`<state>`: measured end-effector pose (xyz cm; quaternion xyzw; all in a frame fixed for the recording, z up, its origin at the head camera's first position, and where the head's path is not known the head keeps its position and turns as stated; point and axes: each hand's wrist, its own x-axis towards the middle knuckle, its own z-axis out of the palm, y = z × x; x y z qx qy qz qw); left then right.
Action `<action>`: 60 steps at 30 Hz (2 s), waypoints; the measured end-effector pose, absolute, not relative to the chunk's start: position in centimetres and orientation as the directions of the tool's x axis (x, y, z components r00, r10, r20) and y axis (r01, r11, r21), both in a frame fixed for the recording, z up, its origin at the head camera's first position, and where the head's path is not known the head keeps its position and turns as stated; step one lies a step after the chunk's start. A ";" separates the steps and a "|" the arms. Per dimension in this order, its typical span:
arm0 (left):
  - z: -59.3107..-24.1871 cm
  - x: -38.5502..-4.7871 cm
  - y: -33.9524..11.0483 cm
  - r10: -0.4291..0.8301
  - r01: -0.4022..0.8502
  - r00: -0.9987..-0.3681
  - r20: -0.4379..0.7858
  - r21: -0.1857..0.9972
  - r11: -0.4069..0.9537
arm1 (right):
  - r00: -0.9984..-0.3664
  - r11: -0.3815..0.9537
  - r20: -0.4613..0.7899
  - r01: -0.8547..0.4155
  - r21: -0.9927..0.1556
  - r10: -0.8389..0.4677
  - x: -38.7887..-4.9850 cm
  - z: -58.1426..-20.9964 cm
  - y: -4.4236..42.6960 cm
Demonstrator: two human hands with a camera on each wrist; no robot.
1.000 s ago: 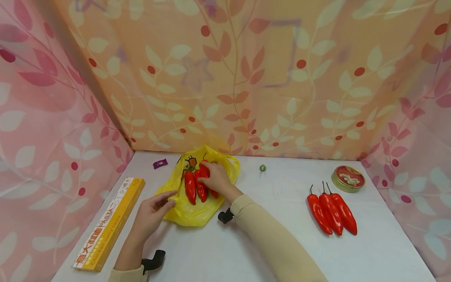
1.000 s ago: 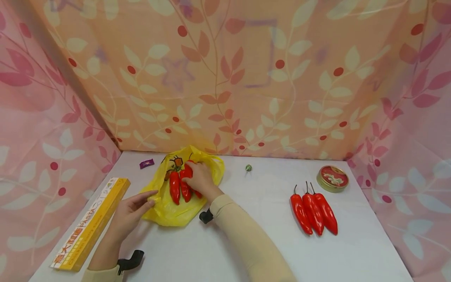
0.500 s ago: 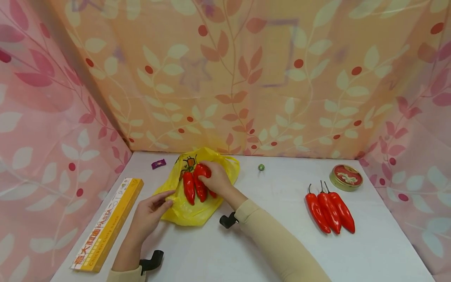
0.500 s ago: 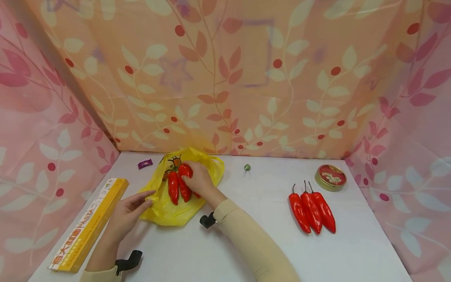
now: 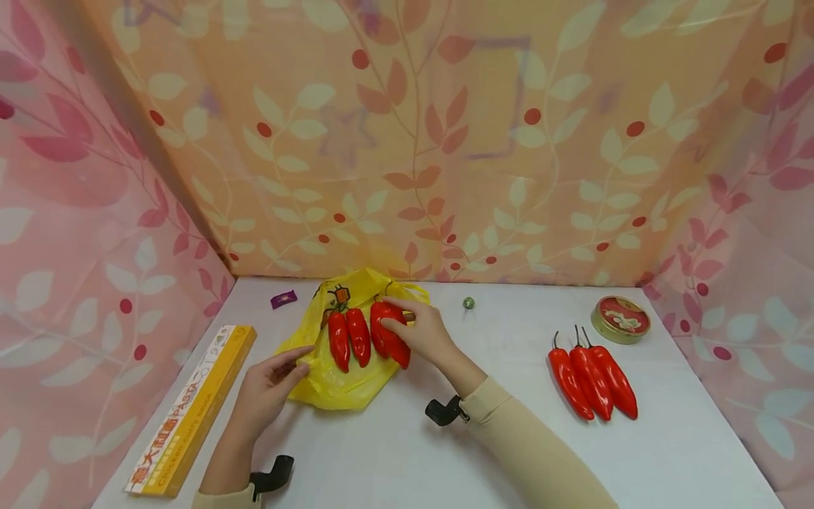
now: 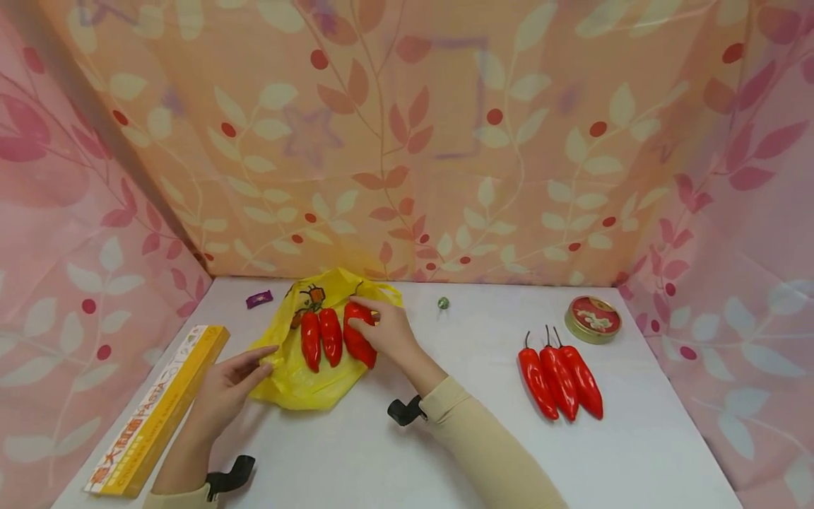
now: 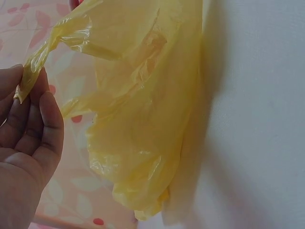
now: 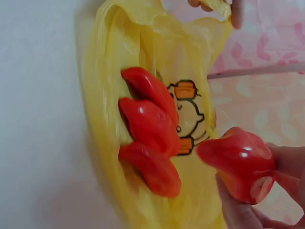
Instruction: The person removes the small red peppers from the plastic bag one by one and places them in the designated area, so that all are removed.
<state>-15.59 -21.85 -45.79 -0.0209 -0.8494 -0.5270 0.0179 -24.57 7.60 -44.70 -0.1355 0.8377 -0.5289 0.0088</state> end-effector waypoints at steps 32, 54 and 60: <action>-46.0 -15.4 -22.1 0.032 0.103 -0.995 0.099 0.907 0.409 | -0.997 0.525 0.066 -0.078 -0.847 -0.041 -17.6 -45.0 23.6; -45.9 -15.4 -22.1 0.028 0.080 -0.997 0.075 0.905 0.418 | -0.999 0.812 -0.031 -0.002 -0.583 -0.024 -15.8 -46.7 31.0; -46.0 -15.6 -22.0 0.037 0.082 -0.997 0.074 0.907 0.414 | -0.999 0.842 -0.018 -0.033 -0.538 -0.050 -16.2 -47.0 31.2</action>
